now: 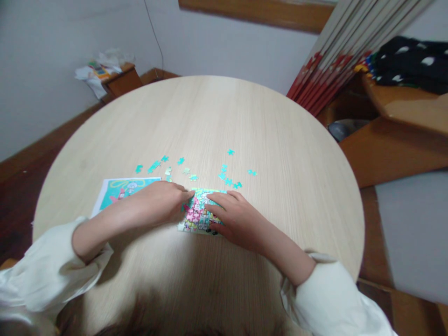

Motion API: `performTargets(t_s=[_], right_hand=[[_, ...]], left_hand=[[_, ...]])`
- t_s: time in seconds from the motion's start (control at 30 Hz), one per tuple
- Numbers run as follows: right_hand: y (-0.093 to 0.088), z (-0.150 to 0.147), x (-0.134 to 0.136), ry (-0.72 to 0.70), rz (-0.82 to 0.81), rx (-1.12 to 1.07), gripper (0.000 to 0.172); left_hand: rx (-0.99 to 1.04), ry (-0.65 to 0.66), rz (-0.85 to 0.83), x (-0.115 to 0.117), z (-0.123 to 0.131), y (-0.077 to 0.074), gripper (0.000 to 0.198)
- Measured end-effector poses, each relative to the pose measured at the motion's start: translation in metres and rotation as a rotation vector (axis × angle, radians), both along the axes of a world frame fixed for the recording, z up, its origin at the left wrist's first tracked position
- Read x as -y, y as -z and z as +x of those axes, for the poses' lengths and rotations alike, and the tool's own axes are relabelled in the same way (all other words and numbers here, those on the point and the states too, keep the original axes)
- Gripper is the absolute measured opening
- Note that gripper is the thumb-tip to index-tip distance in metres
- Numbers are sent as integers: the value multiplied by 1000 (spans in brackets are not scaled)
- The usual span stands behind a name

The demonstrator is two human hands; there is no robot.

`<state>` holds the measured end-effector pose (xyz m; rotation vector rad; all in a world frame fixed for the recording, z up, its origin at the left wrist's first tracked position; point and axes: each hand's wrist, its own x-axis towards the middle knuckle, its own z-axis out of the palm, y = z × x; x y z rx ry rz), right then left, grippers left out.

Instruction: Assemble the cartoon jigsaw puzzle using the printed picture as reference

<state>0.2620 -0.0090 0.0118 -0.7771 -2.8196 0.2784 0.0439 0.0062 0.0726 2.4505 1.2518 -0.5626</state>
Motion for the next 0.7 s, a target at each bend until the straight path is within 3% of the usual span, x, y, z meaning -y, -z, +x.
performTargets(t_s=[0.17,0.3,0.5,0.7], right_hand=[[0,0,0,0,-5,-2,29],[1,0,0,4,-11,-15,30],[-1,0,1,3,-32,-4,30],[0,1,1,10,-31,-8,30]], left_hand=[[185,-41,21,-14,-13,1,31],[352,-179,94,-29,-30,5,41],[343,-245,68,-40,-46,16,40],[343,-206,32,-41,-52,25,33]])
